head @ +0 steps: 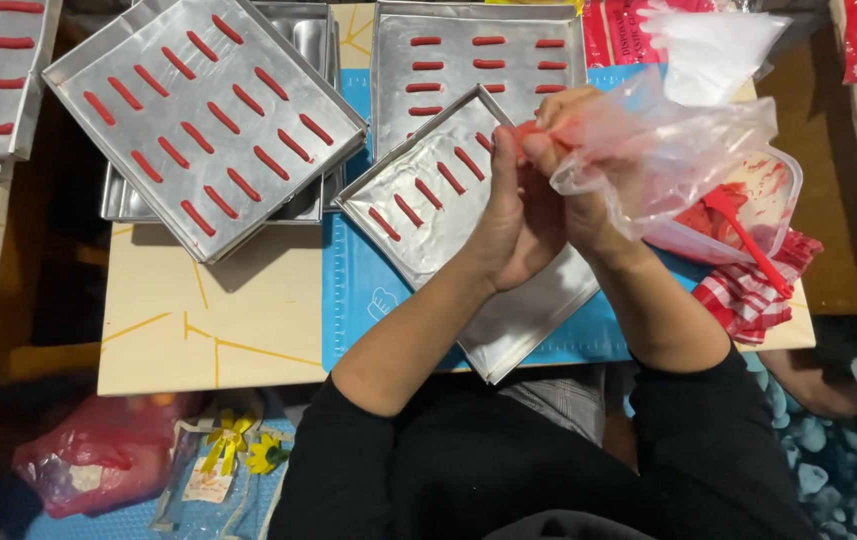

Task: Piping red dough into small strips on baking trays using a piping bag and refilling the bag from a container.

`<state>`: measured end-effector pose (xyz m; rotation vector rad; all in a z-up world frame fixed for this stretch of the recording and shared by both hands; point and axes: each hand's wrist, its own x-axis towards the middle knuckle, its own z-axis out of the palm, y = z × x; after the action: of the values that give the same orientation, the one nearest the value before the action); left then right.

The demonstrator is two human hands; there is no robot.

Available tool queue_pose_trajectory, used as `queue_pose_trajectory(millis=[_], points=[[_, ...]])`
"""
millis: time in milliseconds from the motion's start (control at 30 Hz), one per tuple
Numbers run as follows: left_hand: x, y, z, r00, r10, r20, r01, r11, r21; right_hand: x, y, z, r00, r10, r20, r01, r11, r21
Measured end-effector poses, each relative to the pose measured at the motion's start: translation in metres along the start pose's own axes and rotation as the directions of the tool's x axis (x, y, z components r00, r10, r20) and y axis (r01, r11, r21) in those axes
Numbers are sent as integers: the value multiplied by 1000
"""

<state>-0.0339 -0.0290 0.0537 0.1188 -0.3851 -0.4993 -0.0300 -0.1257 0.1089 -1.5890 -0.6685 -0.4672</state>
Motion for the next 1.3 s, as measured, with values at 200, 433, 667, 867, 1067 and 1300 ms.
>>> queue_pose_trajectory(millis=[200, 433, 667, 867, 1067, 1300], points=[[5, -8, 42, 973, 54, -225, 4, 968, 249, -21, -21, -2, 996, -5, -92, -12, 984, -176], [7, -31, 28, 697, 704, -136, -160, 337, 928, -34, 50, -19, 981, 37, -192, -36, 999, 12], [-24, -19, -14, 762, 625, -169, -59, 327, 943, -52, 56, -13, 976, 177, -127, -100, 881, 463], [-31, 2, -4, 888, 337, -312, 67, 576, 815, -66, 32, -1, 906, 380, -185, -208, 782, 588], [-33, 10, -25, 871, 252, -421, 142, 693, 707, -73, 22, 1, 883, 426, -198, -242, 774, 586], [-34, 15, -52, 832, 258, -491, 95, 806, 585, -83, 32, 1, 906, 379, -189, -198, 773, 602]])
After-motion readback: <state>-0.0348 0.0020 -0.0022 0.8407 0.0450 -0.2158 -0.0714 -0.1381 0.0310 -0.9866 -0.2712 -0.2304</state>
